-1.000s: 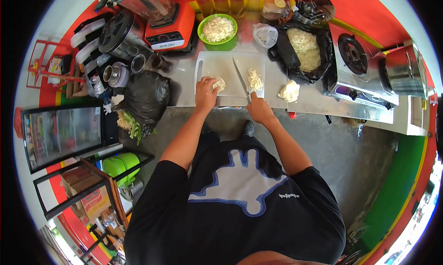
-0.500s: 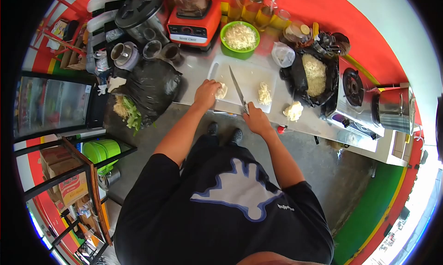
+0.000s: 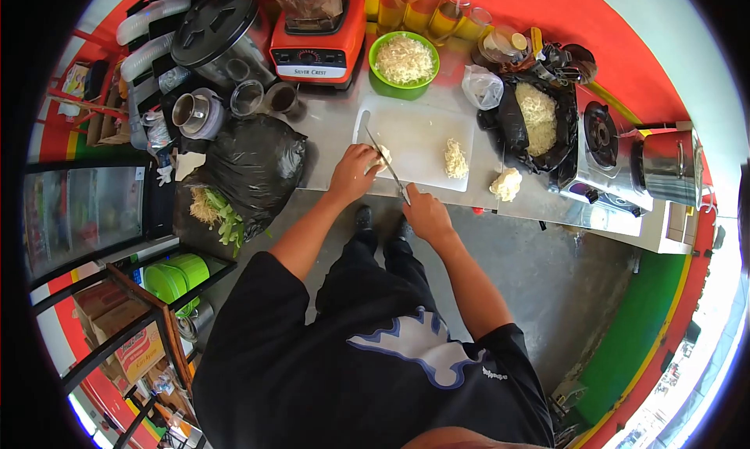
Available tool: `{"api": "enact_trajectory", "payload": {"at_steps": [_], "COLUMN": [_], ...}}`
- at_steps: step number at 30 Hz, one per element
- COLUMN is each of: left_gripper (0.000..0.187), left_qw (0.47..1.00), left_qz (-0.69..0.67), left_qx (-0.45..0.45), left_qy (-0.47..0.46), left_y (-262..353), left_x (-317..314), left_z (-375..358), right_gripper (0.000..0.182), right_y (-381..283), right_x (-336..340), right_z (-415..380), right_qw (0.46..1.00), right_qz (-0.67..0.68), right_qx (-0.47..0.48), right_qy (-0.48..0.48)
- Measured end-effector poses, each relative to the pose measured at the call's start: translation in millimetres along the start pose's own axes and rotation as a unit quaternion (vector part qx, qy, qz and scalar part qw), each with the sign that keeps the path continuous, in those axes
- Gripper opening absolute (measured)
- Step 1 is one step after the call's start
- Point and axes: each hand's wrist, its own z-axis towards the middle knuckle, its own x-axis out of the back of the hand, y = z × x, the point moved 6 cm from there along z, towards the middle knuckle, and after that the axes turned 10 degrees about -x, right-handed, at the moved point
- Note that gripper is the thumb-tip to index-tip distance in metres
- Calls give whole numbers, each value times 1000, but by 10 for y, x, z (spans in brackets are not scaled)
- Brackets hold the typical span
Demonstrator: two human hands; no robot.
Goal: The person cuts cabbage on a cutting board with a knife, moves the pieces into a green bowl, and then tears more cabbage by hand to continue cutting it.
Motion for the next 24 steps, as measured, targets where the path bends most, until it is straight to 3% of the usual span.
{"api": "enact_trajectory", "payload": {"at_steps": [4, 15, 24], "left_gripper": [23, 25, 27], "left_qw": [999, 1000, 999], "left_qz": [21, -7, 2], "left_qx": [-40, -12, -30], "left_qy": [0, 2, -19], "left_y": [-34, -103, -54], "left_x": [38, 10, 33], "left_z": [48, -1, -32], "right_gripper": [34, 26, 23], "right_y": [-20, -242, -287], "right_x": [-112, -293, -388], "right_z": [34, 90, 493], "right_qw": [999, 997, 994], "right_qz": [-30, -6, -12], "right_qx": [-19, -80, -87], "right_qy": [19, 11, 64]}}
